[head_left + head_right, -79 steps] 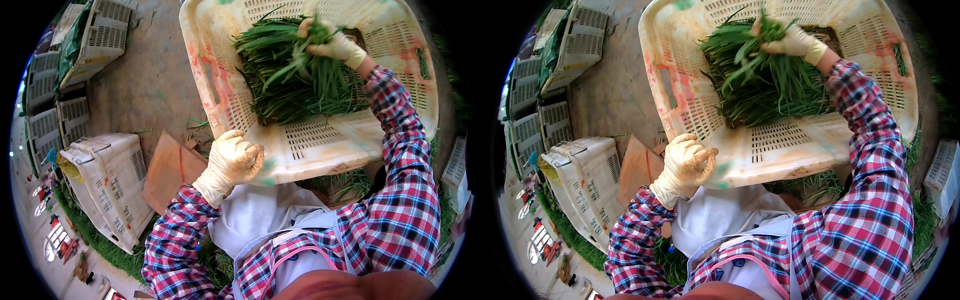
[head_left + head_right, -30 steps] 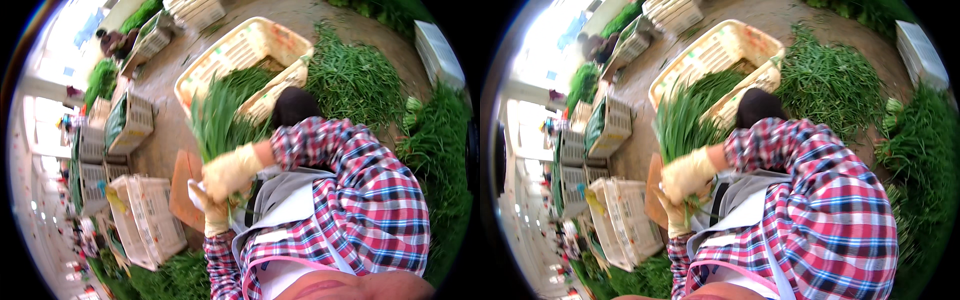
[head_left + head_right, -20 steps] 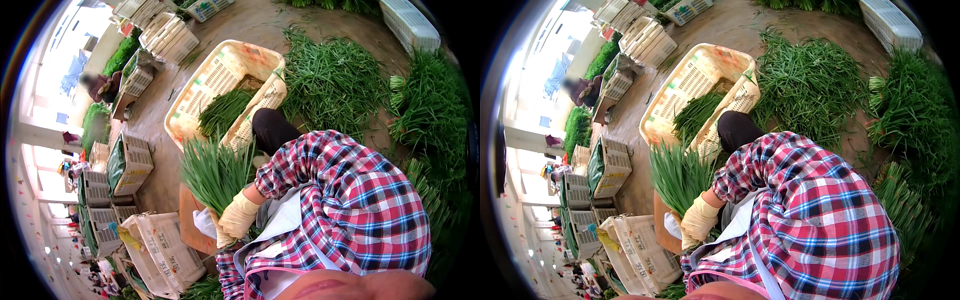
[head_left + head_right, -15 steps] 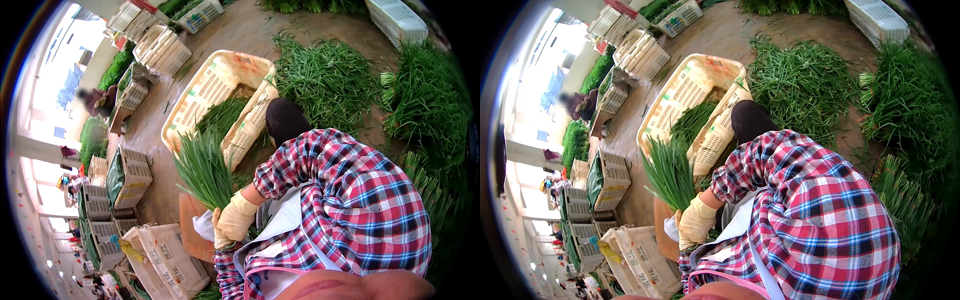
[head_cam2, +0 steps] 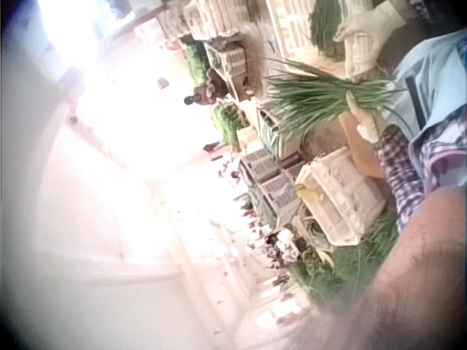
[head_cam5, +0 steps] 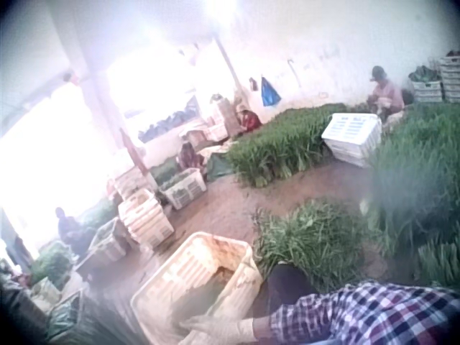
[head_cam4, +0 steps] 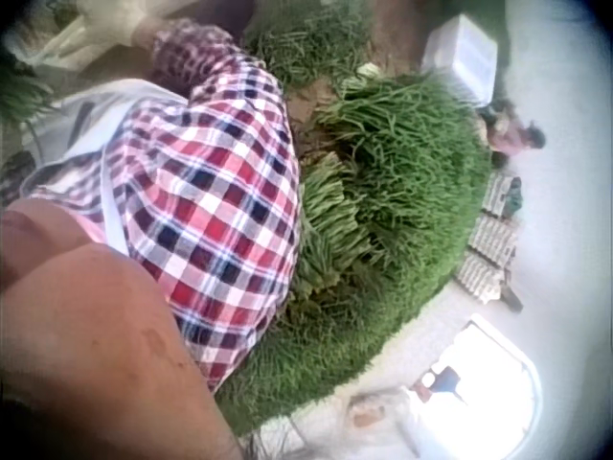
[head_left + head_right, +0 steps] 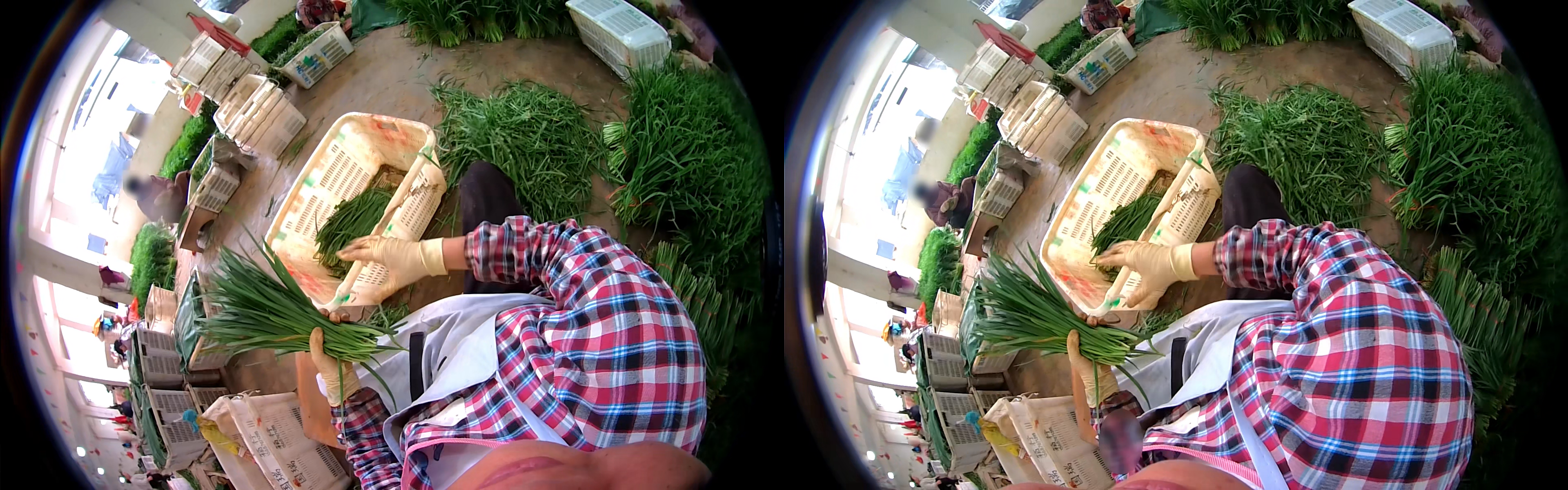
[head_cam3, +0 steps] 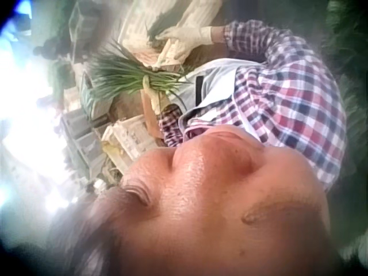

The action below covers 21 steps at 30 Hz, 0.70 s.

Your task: The person sorts green onions by hand, removing yellowed or loose leaves, and then bundles a group of them with a red tie before placing them into a plastic crate.

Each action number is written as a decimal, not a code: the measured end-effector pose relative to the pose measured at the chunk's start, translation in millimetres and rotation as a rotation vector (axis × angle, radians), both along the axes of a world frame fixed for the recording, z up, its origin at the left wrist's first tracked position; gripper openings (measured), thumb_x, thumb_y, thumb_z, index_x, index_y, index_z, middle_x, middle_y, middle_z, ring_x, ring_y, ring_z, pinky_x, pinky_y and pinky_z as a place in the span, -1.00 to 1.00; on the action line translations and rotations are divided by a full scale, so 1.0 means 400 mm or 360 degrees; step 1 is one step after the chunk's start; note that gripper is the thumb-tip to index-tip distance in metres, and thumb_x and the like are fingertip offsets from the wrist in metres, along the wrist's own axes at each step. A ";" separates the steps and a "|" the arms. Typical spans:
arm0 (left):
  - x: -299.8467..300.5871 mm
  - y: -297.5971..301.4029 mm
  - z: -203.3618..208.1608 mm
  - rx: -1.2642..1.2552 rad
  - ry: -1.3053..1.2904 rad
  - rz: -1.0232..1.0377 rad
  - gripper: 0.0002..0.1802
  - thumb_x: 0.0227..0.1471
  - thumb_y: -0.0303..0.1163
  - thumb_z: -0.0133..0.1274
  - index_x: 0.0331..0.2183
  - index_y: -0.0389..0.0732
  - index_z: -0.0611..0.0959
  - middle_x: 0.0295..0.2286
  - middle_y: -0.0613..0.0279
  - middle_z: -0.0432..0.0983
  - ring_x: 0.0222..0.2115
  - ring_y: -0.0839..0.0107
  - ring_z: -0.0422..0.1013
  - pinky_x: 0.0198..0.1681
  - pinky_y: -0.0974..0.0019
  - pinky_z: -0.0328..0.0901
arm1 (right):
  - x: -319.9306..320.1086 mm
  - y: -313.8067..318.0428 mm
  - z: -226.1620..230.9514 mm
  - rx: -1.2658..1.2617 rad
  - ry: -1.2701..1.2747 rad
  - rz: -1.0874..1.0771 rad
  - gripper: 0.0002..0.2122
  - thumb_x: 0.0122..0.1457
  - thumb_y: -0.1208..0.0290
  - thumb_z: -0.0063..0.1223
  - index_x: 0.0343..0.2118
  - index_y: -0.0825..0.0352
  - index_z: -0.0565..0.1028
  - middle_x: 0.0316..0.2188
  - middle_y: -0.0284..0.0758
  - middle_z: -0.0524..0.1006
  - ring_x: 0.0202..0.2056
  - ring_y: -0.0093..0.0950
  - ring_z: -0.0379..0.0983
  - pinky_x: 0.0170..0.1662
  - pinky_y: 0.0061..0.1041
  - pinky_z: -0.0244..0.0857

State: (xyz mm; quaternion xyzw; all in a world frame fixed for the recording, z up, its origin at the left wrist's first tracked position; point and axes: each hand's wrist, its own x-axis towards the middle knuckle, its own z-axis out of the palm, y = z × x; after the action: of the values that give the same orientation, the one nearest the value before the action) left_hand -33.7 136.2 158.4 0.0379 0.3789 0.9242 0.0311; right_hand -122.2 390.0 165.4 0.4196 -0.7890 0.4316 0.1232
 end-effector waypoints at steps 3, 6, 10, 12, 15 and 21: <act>-0.012 0.031 0.001 -0.0438 -0.0189 -0.0107 -0.54 0.04 -0.42 0.11 -0.01 -0.30 0.45 -0.24 0.04 0.50 -0.28 0.13 0.50 -0.12 0.06 0.45 | -0.038 -0.013 -0.021 -0.0325 -0.1270 0.0495 -0.14 -0.17 0.28 0.50 0.20 0.44 0.26 0.10 -0.15 0.42 0.09 -0.37 0.35 0.12 -0.46 0.27; -0.046 0.021 -0.055 -0.1143 -0.0017 -0.0229 -0.47 -0.08 -0.70 0.15 -0.01 -0.30 0.46 -0.18 0.11 0.50 -0.22 0.26 0.49 -0.11 0.19 0.44 | -0.020 -0.095 0.130 -0.0488 -0.1480 0.0498 -0.28 -0.16 0.40 0.46 0.11 0.44 0.36 -0.01 -0.20 0.52 0.02 -0.48 0.40 0.03 -0.48 0.33; -0.097 0.112 -0.086 -0.1157 -0.0248 -0.0339 -0.41 -0.18 -0.57 0.35 -0.05 -0.34 0.52 -0.17 0.18 0.52 -0.19 0.43 0.45 -0.11 0.36 0.39 | -0.106 -0.138 -0.018 -0.0736 -0.1494 0.0404 -0.46 -0.15 0.34 0.45 -0.08 0.43 0.49 -0.19 -0.24 0.61 -0.15 -0.50 0.50 -0.03 -0.48 0.38; -0.115 0.042 -0.207 -0.1221 -0.0139 -0.0173 -0.42 -0.18 -0.52 0.39 -0.07 -0.36 0.54 -0.14 0.18 0.51 -0.17 0.42 0.45 -0.08 0.33 0.38 | -0.087 -0.174 -0.019 -0.0668 -0.0974 0.0415 -0.45 -0.16 0.34 0.45 -0.08 0.44 0.49 -0.19 -0.21 0.61 -0.14 -0.49 0.50 -0.02 -0.47 0.38; -0.104 0.047 -0.303 -0.1398 -0.0039 0.0082 -0.41 -0.21 -0.49 0.42 -0.09 -0.38 0.55 -0.15 0.15 0.52 -0.18 0.40 0.46 -0.08 0.32 0.38 | -0.063 -0.171 -0.093 -0.0442 -0.0988 0.0364 -0.41 -0.15 0.35 0.41 -0.02 0.43 0.43 -0.19 -0.14 0.59 -0.15 -0.38 0.53 -0.02 -0.43 0.38; -0.033 -0.049 -0.602 -0.2092 0.0657 -0.0163 -0.45 0.04 -0.38 0.18 0.07 -0.24 0.43 0.03 0.08 0.38 -0.03 0.27 0.38 0.06 0.18 0.32 | -0.003 -0.231 -0.279 -0.0393 -0.0774 0.0393 -0.41 -0.14 0.27 0.42 -0.02 0.36 0.44 -0.22 -0.13 0.57 -0.20 -0.30 0.53 -0.07 -0.37 0.40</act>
State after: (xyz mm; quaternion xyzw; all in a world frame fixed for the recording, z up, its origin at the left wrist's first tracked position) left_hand -46.9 116.6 -82.5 0.2041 0.8564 0.4738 0.0184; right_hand -123.4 297.5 53.7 0.3786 -0.6798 0.6239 -0.0727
